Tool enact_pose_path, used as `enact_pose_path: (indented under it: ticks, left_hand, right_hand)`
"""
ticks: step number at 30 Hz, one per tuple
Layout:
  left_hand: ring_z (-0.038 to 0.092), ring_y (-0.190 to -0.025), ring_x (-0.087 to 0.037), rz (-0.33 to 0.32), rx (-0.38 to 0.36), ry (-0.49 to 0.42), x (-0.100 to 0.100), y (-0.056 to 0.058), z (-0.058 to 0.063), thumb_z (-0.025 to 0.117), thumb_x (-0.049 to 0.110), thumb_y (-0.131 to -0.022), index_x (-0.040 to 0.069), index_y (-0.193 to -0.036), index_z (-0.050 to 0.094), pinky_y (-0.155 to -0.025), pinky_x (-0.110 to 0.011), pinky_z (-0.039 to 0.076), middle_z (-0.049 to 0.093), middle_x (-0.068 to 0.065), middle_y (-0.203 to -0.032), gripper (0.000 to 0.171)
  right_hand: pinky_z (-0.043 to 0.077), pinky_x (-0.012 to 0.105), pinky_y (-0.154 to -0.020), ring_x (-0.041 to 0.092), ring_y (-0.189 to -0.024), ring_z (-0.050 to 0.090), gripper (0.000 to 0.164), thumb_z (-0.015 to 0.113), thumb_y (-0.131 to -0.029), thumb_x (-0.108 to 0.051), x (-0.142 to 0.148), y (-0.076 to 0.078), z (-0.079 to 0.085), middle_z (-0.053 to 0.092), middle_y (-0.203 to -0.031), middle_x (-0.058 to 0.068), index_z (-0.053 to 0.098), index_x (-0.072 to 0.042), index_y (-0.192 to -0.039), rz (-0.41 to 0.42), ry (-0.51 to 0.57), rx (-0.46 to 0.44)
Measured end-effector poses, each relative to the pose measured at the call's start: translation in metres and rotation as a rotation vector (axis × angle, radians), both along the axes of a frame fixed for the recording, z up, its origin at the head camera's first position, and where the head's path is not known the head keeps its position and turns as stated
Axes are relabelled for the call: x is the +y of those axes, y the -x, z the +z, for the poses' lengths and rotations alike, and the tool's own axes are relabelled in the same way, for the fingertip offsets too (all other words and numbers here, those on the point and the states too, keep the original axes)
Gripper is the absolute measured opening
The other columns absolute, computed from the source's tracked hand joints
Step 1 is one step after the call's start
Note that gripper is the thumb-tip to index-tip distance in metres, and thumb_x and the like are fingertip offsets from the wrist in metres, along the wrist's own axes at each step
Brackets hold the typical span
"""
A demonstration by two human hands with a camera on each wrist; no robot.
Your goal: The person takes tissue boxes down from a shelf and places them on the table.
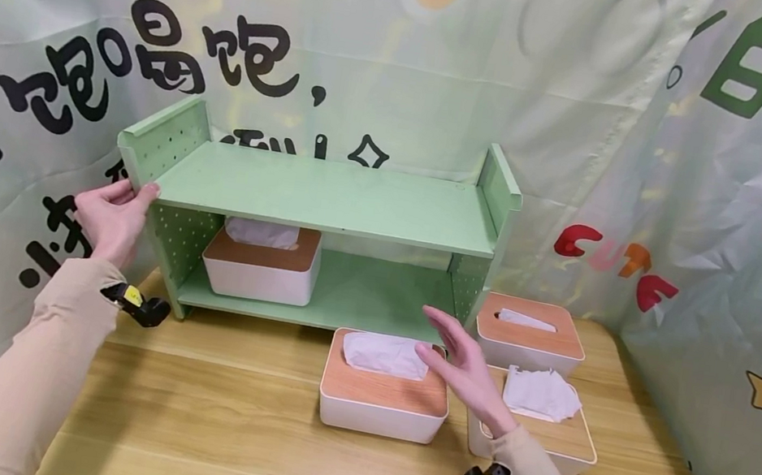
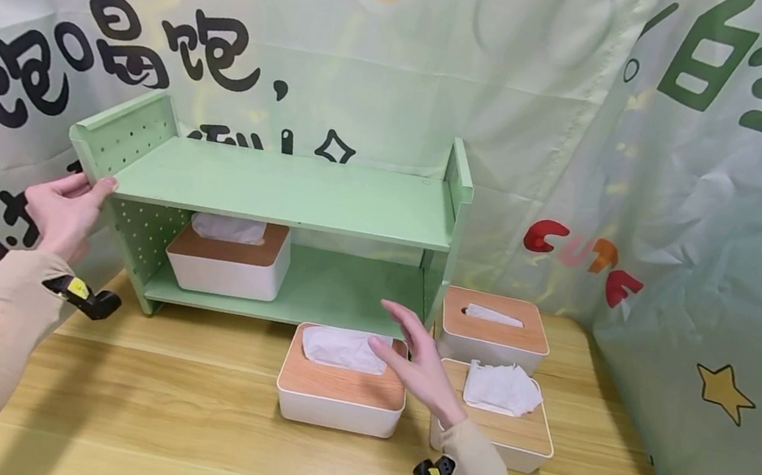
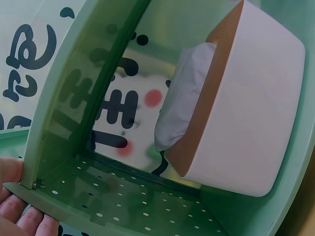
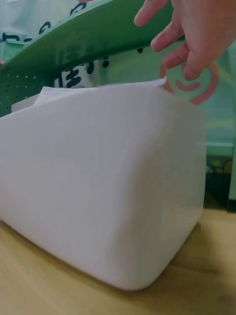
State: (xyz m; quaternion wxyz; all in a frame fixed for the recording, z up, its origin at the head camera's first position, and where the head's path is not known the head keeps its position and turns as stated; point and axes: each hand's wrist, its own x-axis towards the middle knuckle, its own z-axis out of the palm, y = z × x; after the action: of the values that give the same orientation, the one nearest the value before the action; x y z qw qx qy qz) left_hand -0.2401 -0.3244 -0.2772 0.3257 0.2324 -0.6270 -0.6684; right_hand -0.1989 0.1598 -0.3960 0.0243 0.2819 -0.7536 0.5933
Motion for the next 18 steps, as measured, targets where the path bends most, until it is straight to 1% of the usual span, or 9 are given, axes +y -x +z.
enact_pose_path:
  ticks: [3, 5, 7, 9, 11, 13, 15, 16, 18]
  left_hand:
    - [0.064, -0.065, 0.007, 0.003, -0.002, 0.002, -0.001, 0.0, 0.0, 0.078, 0.012, -0.085, 0.009, -0.125, 0.07, -0.061, -0.004, 0.051, 0.062, 0.027, -0.059, 0.041]
    - [0.064, -0.065, 0.007, 0.004, -0.006, 0.0, -0.001, 0.0, 0.0, 0.079, 0.013, -0.085, 0.009, -0.125, 0.07, -0.062, -0.004, 0.051, 0.063, 0.026, -0.06, 0.041]
    - [0.064, -0.065, 0.007, 0.005, -0.01, 0.0, -0.001, 0.0, 0.001, 0.079, 0.013, -0.085, 0.01, -0.125, 0.07, -0.062, -0.004, 0.051, 0.064, 0.026, -0.063, 0.041]
    - [0.064, -0.066, 0.007, 0.004, -0.011, -0.008, -0.001, 0.0, 0.001, 0.079, 0.013, -0.085, 0.01, -0.124, 0.07, -0.063, -0.004, 0.052, 0.07, 0.024, -0.072, 0.04]
    - [0.065, -0.067, 0.007, 0.001, -0.015, -0.021, -0.001, -0.001, 0.001, 0.079, 0.012, -0.085, 0.011, -0.125, 0.07, -0.064, -0.005, 0.053, 0.077, 0.015, -0.087, 0.04]
    - [0.065, -0.067, 0.007, -0.001, -0.025, -0.03, -0.001, -0.001, 0.001, 0.079, 0.012, -0.085, 0.012, -0.125, 0.07, -0.065, -0.005, 0.054, 0.076, 0.002, -0.103, 0.04]
    - [0.066, -0.068, 0.006, -0.003, -0.035, -0.03, -0.001, 0.0, 0.001, 0.079, 0.013, -0.085, 0.013, -0.125, 0.07, -0.066, -0.006, 0.055, 0.071, -0.006, -0.117, 0.041]
    - [0.066, -0.068, 0.006, -0.003, -0.039, -0.029, -0.001, 0.0, 0.001, 0.079, 0.013, -0.085, 0.013, -0.125, 0.07, -0.067, -0.006, 0.055, 0.069, -0.008, -0.121, 0.041]
    - [0.065, -0.068, 0.007, 0.001, -0.043, -0.018, -0.001, 0.0, 0.001, 0.079, 0.014, -0.085, 0.014, -0.125, 0.07, -0.067, -0.006, 0.054, 0.067, -0.01, -0.123, 0.041]
  right_hand:
    - [0.034, 0.007, -0.113, 0.04, -0.151, 0.028, 0.06, 0.063, -0.098, -0.007, -0.004, 0.004, 0.008, 0.035, -0.159, 0.023, 0.037, 0.003, -0.151, 0.022, -0.035, 0.007]
    - [0.034, 0.013, -0.117, 0.04, -0.152, 0.028, 0.06, 0.064, -0.098, -0.009, -0.008, 0.007, 0.013, 0.035, -0.159, 0.022, 0.038, 0.001, -0.151, 0.035, -0.063, 0.013]
    - [0.034, 0.025, -0.122, 0.038, -0.152, 0.029, 0.061, 0.065, -0.098, -0.013, -0.011, 0.011, 0.018, 0.035, -0.16, 0.018, 0.038, -0.003, -0.152, 0.04, -0.096, 0.006]
    - [0.03, 0.039, -0.126, 0.036, -0.152, 0.03, 0.062, 0.065, -0.098, -0.016, -0.016, 0.014, 0.023, 0.036, -0.161, 0.015, 0.038, -0.006, -0.153, 0.039, -0.135, 0.002]
    - [0.026, 0.051, -0.126, 0.036, -0.151, 0.031, 0.063, 0.066, -0.098, -0.017, -0.022, 0.017, 0.027, 0.036, -0.161, 0.015, 0.038, -0.008, -0.153, 0.041, -0.159, 0.005]
    - [0.024, 0.054, -0.127, 0.036, -0.151, 0.033, 0.065, 0.067, -0.097, -0.017, -0.029, 0.02, 0.031, 0.038, -0.16, 0.016, 0.038, -0.009, -0.154, 0.042, -0.175, 0.01]
    - [0.024, 0.055, -0.127, 0.037, -0.15, 0.034, 0.066, 0.068, -0.096, -0.017, -0.036, 0.022, 0.035, 0.04, -0.159, 0.018, 0.037, -0.007, -0.154, 0.048, -0.169, 0.015]
    - [0.025, 0.054, -0.127, 0.037, -0.149, 0.035, 0.067, 0.069, -0.096, -0.016, -0.04, 0.023, 0.037, 0.041, -0.158, 0.018, 0.037, -0.008, -0.154, 0.052, -0.16, 0.015]
    - [0.025, 0.052, -0.127, 0.037, -0.149, 0.036, 0.068, 0.07, -0.095, -0.017, -0.048, 0.026, 0.04, 0.043, -0.157, 0.017, 0.037, -0.008, -0.154, 0.053, -0.147, 0.007]
